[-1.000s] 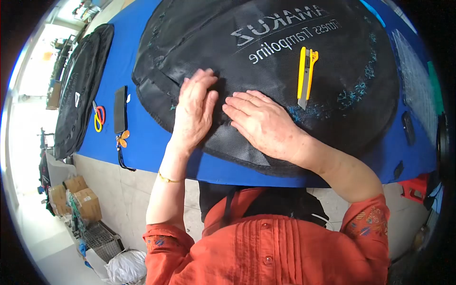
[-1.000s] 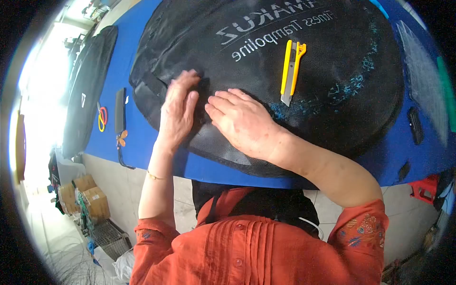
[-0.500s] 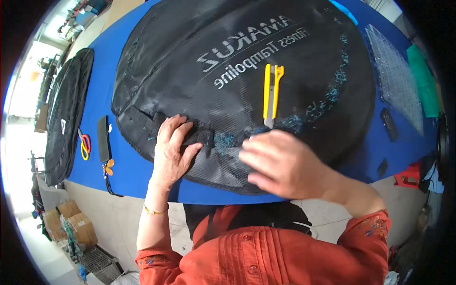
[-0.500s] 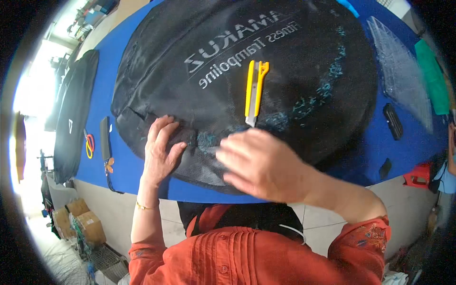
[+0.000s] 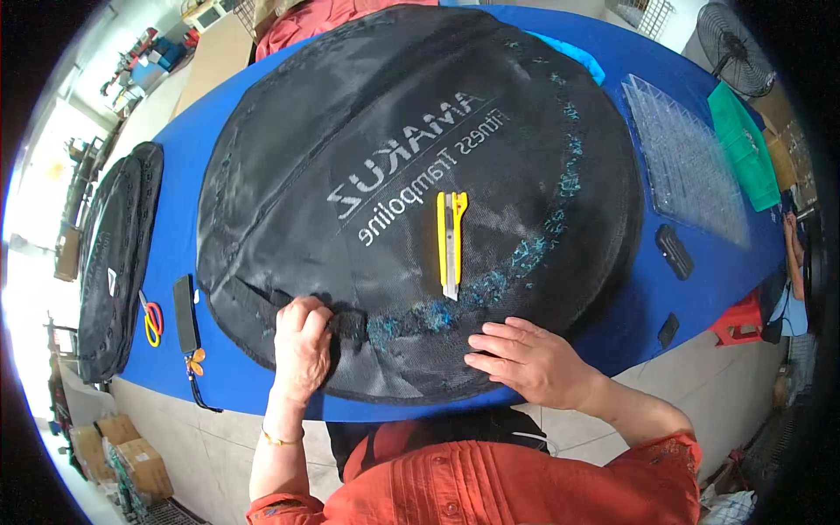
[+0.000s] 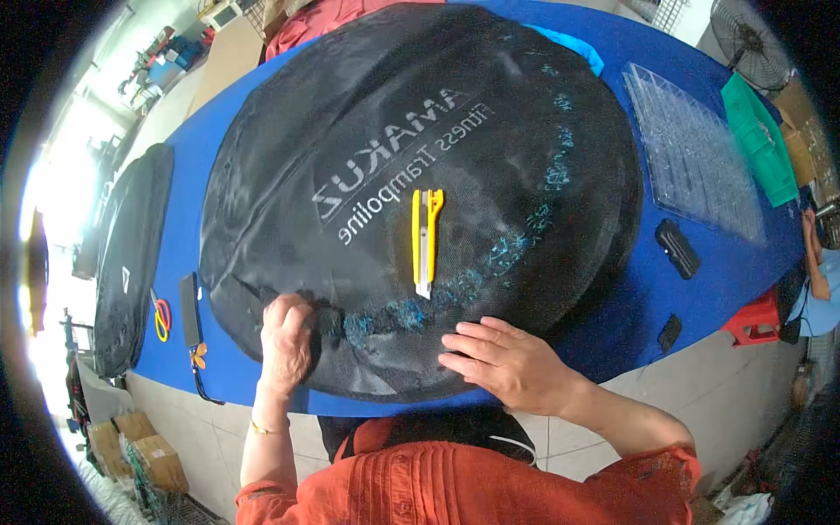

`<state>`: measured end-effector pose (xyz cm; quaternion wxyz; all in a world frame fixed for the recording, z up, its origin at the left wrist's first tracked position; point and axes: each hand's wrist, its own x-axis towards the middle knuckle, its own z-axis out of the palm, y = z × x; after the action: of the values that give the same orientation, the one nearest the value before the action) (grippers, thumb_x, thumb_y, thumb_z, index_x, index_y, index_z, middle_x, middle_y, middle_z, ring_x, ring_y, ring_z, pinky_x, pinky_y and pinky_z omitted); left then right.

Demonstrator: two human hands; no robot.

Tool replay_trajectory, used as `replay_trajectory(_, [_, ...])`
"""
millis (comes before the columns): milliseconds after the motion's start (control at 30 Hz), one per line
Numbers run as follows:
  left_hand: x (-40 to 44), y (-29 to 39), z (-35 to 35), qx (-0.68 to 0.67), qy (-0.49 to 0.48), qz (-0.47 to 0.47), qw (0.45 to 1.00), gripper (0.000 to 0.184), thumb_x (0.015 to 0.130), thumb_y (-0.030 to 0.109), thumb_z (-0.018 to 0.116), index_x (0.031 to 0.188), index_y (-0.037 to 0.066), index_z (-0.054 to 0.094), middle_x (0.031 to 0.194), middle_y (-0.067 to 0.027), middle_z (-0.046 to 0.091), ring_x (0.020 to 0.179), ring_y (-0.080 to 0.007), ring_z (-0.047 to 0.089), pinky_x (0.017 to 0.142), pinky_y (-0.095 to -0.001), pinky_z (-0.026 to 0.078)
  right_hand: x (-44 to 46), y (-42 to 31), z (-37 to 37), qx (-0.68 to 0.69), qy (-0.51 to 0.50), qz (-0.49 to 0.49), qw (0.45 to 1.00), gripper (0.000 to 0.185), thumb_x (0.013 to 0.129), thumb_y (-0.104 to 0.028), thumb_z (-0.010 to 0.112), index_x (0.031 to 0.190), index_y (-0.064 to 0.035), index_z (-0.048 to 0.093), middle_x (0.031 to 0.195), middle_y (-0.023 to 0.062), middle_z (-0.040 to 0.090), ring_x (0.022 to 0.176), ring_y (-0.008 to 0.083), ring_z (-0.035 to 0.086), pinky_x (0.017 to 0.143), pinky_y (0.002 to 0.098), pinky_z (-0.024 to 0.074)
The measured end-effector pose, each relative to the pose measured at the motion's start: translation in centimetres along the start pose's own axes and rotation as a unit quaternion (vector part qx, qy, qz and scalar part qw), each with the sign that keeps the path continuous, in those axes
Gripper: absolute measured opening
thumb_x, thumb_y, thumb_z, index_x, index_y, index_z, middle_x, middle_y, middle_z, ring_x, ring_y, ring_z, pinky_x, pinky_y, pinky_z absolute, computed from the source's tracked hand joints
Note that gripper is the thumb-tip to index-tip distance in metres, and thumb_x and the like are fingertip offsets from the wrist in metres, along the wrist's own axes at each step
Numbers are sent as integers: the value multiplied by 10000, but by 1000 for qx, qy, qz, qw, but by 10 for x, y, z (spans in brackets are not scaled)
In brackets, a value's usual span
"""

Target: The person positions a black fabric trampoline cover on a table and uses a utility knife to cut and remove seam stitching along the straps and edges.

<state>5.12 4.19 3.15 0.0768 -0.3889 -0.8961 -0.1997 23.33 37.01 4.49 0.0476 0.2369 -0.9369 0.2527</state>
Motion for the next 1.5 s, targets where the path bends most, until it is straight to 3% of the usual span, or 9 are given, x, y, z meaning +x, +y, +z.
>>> replay_trajectory(400, [-14, 23, 14, 4, 25, -64, 998, 352, 769, -21, 576, 1116, 34, 591, 1195, -166, 583, 1153, -396, 535, 1019, -496, 412, -50, 59, -34, -161, 295, 344, 877, 559, 899, -150, 730, 1402, -39, 513, 1327, 227, 587, 1186, 416, 580, 1000, 452, 490])
replay_trajectory(567, [-15, 28, -1, -17, -23, -66, 997, 323, 885, 82, 545, 1197, 6, 580, 1289, -212, 532, 1194, -425, 511, 1052, -506, 407, -48, 71, -30, 93, 334, 466, 814, 637, 906, -134, 740, 1438, 23, 427, 1114, 169, 663, 853, 202, 650, 746, 335, 536])
replay_trajectory(733, [-25, 32, -12, -38, -67, -47, 996, 830, 900, 622, 639, 1375, -37, 468, 1424, -293, 427, 1330, -470, 438, 1106, -534, 374, -18, 72, -36, 477, 425, 465, 613, 890, 933, -100, 720, 1591, 38, 137, 963, 105, 698, 787, 123, 645, 651, 270, 516])
replay_trajectory(967, [-28, 30, -16, -38, -86, -42, 995, 1134, 697, 799, 707, 1405, -45, 437, 1453, -285, 408, 1343, -483, 425, 1114, -544, 377, 32, 73, -33, 267, 450, 328, 786, 803, 921, -34, 657, 1598, -66, 226, 819, 110, 681, 690, 129, 618, 673, 298, 519])
replay_trajectory(1067, [-25, 30, -17, -32, -104, -41, 993, 1202, 655, 816, 717, 1432, -43, 397, 1461, -296, 392, 1349, -492, 416, 1119, -547, 378, 62, 65, -32, 247, 426, 258, 831, 744, 924, 14, 617, 1588, -84, 295, 1129, 184, 676, 636, 165, 572, 644, 305, 509])
replay_trajectory(1167, [-27, 33, -20, -11, -132, -17, 991, 1345, 560, 847, 738, 1479, -43, 319, 1507, -337, 328, 1392, -519, 370, 1137, -559, 366, 93, 52, -44, 224, 381, 273, 854, 778, 930, -5, 598, 1597, -148, 224, 1295, 291, 606, 926, 446, 692, 789, 490, 553])
replay_trajectory(1267, [-24, 39, -26, -7, -156, -16, 988, 1389, 527, 848, 749, 1491, -48, 307, 1528, -345, 304, 1413, -524, 344, 1151, -562, 355, 108, 68, -35, 236, 397, 249, 851, 781, 930, -10, 600, 1596, -148, 217, 1308, 305, 587, 949, 440, 695, 806, 491, 554])
replay_trajectory(1400, [-23, 40, -26, -5, -165, -27, 986, 1437, 486, 854, 756, 1508, -48, 301, 1530, -355, 291, 1422, -528, 329, 1155, -563, 352, 82, 80, -45, 235, 409, 306, 827, 760, 939, -34, 633, 1595, -107, 256, 757, 120, 558, 648, 208, 568, 691, 358, 515])
replay_trajectory(1500, [-19, 48, -32, 5, -198, -4, 980, 1453, 456, 846, 771, 1510, -40, 307, 1529, -366, 276, 1433, -547, 289, 1164, -582, 327, 61, 93, -32, 218, 444, 261, 829, 760, 945, -24, 635, 1598, -91, 253, 683, 90, 486, 609, 148, 510, 637, 307, 488])
